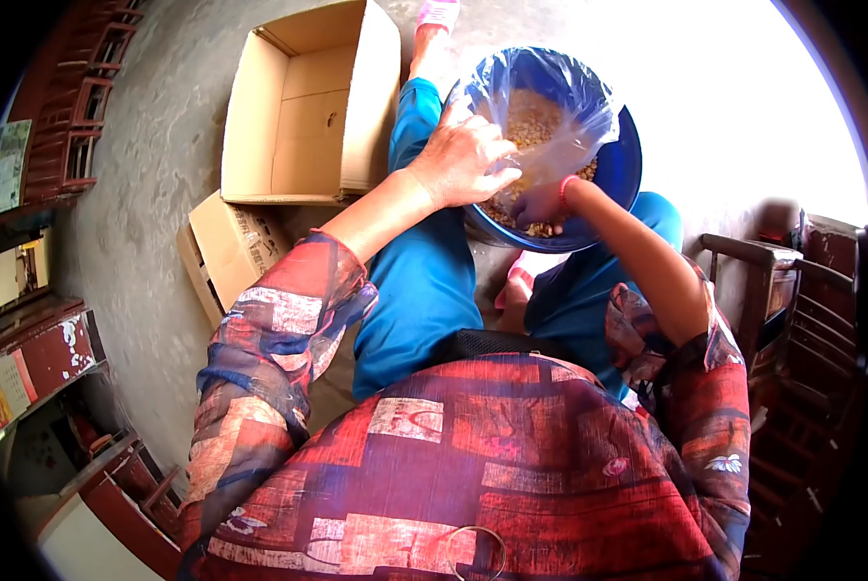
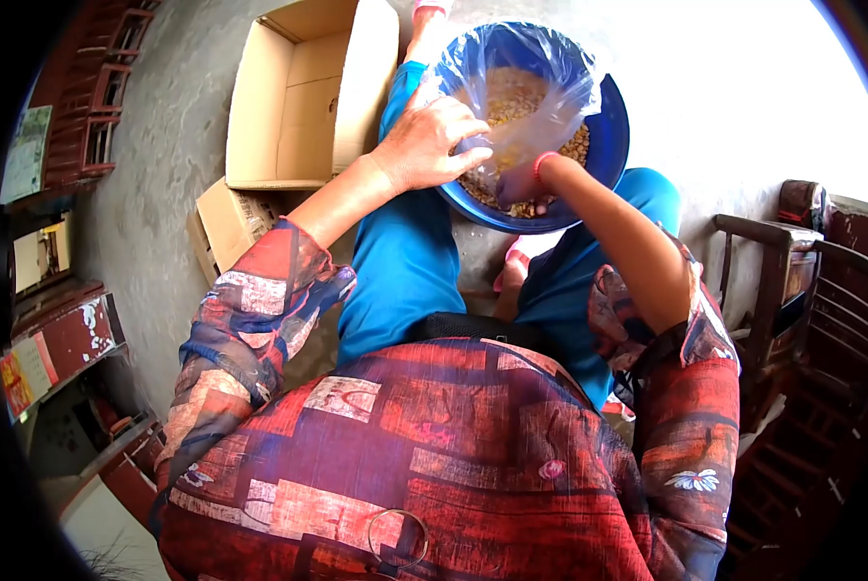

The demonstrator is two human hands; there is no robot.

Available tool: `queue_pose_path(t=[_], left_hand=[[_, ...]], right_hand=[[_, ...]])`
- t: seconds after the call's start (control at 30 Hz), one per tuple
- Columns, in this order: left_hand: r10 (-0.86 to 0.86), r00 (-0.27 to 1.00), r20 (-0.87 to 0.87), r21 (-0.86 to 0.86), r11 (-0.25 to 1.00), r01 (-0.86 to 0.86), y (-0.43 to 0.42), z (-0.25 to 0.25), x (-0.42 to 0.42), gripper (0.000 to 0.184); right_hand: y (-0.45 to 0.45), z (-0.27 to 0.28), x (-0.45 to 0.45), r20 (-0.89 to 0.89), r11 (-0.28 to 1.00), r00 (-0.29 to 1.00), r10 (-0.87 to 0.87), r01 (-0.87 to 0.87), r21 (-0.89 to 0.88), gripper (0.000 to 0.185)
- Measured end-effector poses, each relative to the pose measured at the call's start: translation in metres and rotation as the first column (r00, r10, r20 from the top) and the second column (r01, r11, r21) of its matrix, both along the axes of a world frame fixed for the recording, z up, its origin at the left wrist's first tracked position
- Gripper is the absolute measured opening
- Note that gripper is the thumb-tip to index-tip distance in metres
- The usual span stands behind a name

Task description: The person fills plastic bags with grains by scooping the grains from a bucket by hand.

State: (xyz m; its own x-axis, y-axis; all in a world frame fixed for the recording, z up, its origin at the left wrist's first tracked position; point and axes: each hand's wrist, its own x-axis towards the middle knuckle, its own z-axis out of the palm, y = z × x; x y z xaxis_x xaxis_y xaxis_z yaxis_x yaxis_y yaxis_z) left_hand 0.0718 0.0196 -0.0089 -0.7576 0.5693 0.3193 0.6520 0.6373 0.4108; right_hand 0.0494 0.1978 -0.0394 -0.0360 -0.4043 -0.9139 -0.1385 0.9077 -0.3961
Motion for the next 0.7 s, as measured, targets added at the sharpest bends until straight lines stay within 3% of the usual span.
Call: queue_pose_path(t=[0.13,0.17,0.2,0.23,0.33,0.4,0.47,0.5,0.53,0.6,0.63,0.67,0.7], left_hand=[[0.042,0.999,-0.001,-0.024,0.999,-0.042,-0.002,-0.001,0.005,0.026],[0.049,0.999,0.015,-0.034,0.998,-0.049,-0.002,0.000,0.005,0.027],[0.060,0.998,0.015,-0.029,0.998,-0.060,-0.003,0.000,0.005,0.027],[0.050,0.998,0.029,-0.025,0.998,-0.049,-0.002,0.000,0.005,0.027],[0.077,0.995,0.065,-0.002,0.997,-0.078,0.000,-0.002,0.005,0.024],[0.101,0.992,0.079,0.007,0.995,-0.102,0.000,-0.002,0.005,0.022],[0.092,0.994,0.057,0.021,0.995,-0.093,0.001,-0.001,0.006,0.019],[0.106,0.994,0.030,-0.002,0.994,-0.106,0.001,-0.002,0.007,0.016],[0.123,0.992,0.030,0.005,0.992,-0.123,0.001,-0.003,0.006,0.016],[0.120,0.991,0.058,0.036,0.992,-0.122,0.003,-0.005,0.004,0.014],[0.148,0.989,0.004,0.021,0.989,-0.148,0.003,-0.007,0.004,0.010],[0.158,0.987,0.008,0.030,0.987,-0.158,0.005,-0.009,0.003,0.010],[0.182,0.983,0.013,0.024,0.983,-0.182,0.006,-0.010,0.002,0.011]], right_hand=[[0.007,0.029,-0.008,0.228,0.945,0.931,-0.285,0.312,-0.095,0.040],[0.009,0.040,-0.007,0.255,0.917,0.910,-0.328,0.371,-0.148,0.032],[0.012,0.048,-0.008,0.254,0.921,0.913,-0.319,0.361,-0.143,0.032],[0.016,0.055,-0.010,0.230,0.873,0.928,-0.294,0.359,-0.331,0.030],[0.010,0.099,-0.023,0.226,0.813,0.892,-0.392,0.450,-0.368,0.024],[0.007,0.109,-0.034,0.025,0.690,0.837,-0.547,0.468,-0.552,0.023],[0.007,0.105,-0.038,-0.147,0.599,0.754,-0.640,0.370,-0.710,0.025],[0.010,0.099,-0.047,-0.430,0.734,0.749,-0.504,0.109,-0.671,0.025],[0.008,0.099,-0.046,-0.434,0.740,0.757,-0.488,0.096,-0.666,0.025],[0.009,0.101,-0.036,-0.753,0.816,0.566,-0.335,-0.225,-0.532,0.023],[0.006,0.103,-0.029,-0.648,0.832,0.707,-0.284,-0.154,-0.533,0.021],[0.004,0.101,-0.022,-0.593,0.855,0.792,-0.145,-0.202,-0.479,0.021],[0.001,0.091,-0.015,-0.620,0.852,0.785,0.017,-0.335,-0.401,0.022]])
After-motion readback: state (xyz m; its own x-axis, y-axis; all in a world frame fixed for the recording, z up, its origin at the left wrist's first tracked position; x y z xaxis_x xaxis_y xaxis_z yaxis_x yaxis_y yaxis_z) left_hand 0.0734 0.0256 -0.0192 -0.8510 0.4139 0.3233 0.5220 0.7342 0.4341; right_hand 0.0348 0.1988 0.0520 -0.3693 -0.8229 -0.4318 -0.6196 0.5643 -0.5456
